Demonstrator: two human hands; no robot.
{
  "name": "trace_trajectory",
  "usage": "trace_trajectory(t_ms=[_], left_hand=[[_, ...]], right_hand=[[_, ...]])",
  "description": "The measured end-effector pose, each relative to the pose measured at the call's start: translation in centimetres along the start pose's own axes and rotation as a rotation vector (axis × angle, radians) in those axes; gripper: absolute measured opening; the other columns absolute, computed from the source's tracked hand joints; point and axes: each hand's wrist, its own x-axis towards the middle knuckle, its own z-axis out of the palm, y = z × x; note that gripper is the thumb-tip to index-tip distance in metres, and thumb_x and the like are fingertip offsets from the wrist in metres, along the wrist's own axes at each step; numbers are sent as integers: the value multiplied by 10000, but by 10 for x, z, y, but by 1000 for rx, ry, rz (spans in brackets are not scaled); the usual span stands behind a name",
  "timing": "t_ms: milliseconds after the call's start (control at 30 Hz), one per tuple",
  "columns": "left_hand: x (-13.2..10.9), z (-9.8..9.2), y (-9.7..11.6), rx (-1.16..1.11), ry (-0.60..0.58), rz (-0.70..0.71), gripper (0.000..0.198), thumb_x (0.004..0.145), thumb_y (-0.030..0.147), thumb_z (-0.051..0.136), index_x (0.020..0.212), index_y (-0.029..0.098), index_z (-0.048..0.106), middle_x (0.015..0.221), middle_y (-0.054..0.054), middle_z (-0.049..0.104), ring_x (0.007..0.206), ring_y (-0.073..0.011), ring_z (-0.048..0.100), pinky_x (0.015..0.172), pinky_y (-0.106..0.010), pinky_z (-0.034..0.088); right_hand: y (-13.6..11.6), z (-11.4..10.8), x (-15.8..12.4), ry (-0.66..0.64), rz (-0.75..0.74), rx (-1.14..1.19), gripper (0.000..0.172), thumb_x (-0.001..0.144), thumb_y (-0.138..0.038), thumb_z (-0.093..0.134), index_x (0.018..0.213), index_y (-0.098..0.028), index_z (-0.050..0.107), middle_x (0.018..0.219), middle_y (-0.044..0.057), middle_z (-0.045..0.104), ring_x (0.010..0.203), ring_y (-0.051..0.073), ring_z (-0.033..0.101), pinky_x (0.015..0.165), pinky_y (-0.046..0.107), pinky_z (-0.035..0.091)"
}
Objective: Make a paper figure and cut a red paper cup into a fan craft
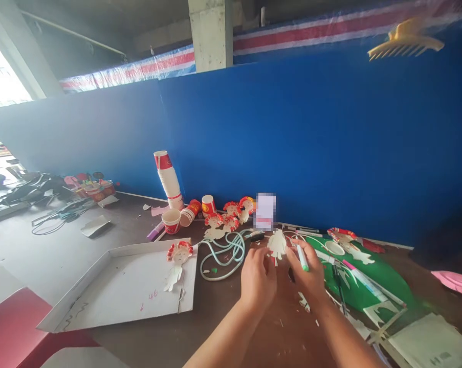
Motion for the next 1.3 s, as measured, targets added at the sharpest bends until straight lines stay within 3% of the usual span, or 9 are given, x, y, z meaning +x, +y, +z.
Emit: trace_trajectory(t_ms=[100,167,300,400,533,667,900,1133,1300], left_hand=[[35,23,-11,-154,149,-146,319,839,117,437,1124,163,573,995,-77,602,866,-150,598,810,-302,487],[49,40,-22,-171,201,-159,310,848,121,425,1118,164,572,1001,-82,613,928,-162,601,834,-316,486],[54,67,-47,-230,215,-63,325,865,120,391,1137,173,561,1044,-84,624,964,-160,604,837,-313,494],[52,77,-58,-310,218,-45,291,892,166,381,1110,176,574,1059,-86,633,1004,-170,599,906,-346,471],[54,80,-58,-456,151,-116,266,910,262,405,1077,177,594,1062,-88,646,996,-186,606,900,-352,473],[57,79,-54,-633,33,-228,283,883,350,461,1002,161,635,972,-86,666,901,-193,620,805,-325,499],[56,75,-55,-999,-204,-415,382,762,451,620,969,130,614,736,-25,596,574,-106,538,533,-232,450],[53,71,-55,-1077,-267,-467,263,660,261,652,882,129,608,709,-16,597,544,-99,525,541,-254,474],[51,68,-53,-1150,-319,-495,344,553,103,571,893,127,620,783,-36,627,665,-130,573,578,-255,495]], right_hand=[[15,14,1,35,-38,53,374,843,-444,531,1144,-224,564,1117,104,665,1004,262,632,851,399,493],[29,21,1,91,-24,37,370,851,-454,513,1130,-218,569,1135,120,661,1031,296,625,843,441,499],[51,22,5,115,-47,-20,344,852,-448,523,1092,-207,577,1114,135,665,1011,307,638,863,452,499],[54,18,8,112,-27,-47,342,858,-456,521,1108,-227,562,1117,129,659,998,297,643,846,436,514],[50,18,10,105,17,-59,363,862,-458,516,1150,-240,553,1185,125,633,1073,298,609,906,451,487],[46,20,11,113,59,-33,380,850,-457,536,1153,-229,562,1147,135,651,1021,292,631,879,438,498],[46,18,13,181,67,-25,405,821,-461,558,1132,-202,577,1057,131,683,905,265,668,799,402,521],[47,19,10,206,-1,-37,416,807,-454,569,1117,-178,595,953,120,695,814,240,667,739,363,520],[50,17,9,241,-3,-76,432,800,-454,583,1121,-165,599,882,112,694,742,228,658,690,347,511]])
